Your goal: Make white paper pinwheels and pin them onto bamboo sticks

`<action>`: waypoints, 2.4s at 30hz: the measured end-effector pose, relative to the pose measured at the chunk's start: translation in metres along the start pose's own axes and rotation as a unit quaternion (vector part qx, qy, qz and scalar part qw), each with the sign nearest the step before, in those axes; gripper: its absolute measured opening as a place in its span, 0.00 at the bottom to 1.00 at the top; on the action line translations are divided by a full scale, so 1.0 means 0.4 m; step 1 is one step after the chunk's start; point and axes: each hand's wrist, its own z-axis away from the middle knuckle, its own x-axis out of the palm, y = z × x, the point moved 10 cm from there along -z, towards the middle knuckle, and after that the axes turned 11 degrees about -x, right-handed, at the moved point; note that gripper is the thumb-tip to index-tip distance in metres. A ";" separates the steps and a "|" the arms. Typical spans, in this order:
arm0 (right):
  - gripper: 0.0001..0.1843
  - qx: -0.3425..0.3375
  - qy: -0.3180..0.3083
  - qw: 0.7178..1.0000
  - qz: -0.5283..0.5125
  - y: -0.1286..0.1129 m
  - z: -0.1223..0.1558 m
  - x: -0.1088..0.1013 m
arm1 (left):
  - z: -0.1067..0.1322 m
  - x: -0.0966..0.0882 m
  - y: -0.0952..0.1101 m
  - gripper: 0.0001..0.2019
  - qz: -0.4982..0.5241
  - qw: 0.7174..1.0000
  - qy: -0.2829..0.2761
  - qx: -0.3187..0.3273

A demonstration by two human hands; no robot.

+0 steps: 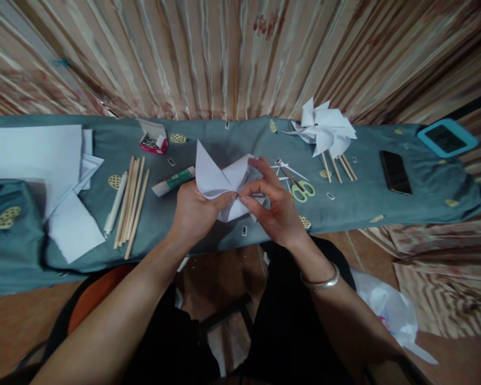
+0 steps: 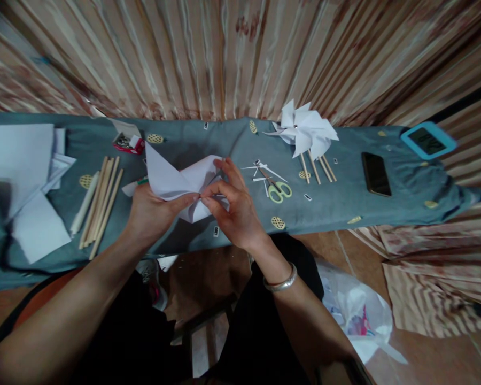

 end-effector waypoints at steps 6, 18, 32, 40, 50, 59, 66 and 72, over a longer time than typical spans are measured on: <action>0.02 0.009 -0.012 1.000 -0.010 0.004 0.001 0.001 | -0.002 0.005 -0.007 0.10 0.016 1.000 -0.010 0.004; 0.02 0.025 -0.021 0.999 -0.033 0.013 0.000 0.003 | 0.000 0.009 -0.007 0.11 0.017 0.999 -0.026 -0.011; 0.02 0.021 -0.027 0.999 -0.033 0.004 -0.001 0.005 | 0.005 0.010 -0.001 0.10 0.032 0.999 -0.018 -0.029; 0.02 0.036 -0.029 0.999 -0.025 0.010 0.003 0.007 | 0.006 0.009 -0.008 0.13 0.023 0.999 -0.024 -0.022; 0.02 0.034 -0.012 0.999 -0.028 0.011 0.005 0.009 | 0.014 0.009 0.003 0.19 0.009 0.999 -0.044 0.010; 0.01 0.030 -0.003 0.999 -0.019 0.007 0.008 0.021 | 0.014 -0.007 -0.002 0.21 0.005 1.000 -0.020 -0.005; 0.00 0.035 -0.003 0.999 -0.034 0.010 0.007 0.019 | 0.010 -0.010 -0.007 0.20 0.008 1.000 -0.013 -0.018; 0.01 0.036 -0.010 0.999 -0.033 0.008 0.007 0.021 | 0.008 -0.012 -0.016 0.20 0.013 0.999 -0.011 -0.027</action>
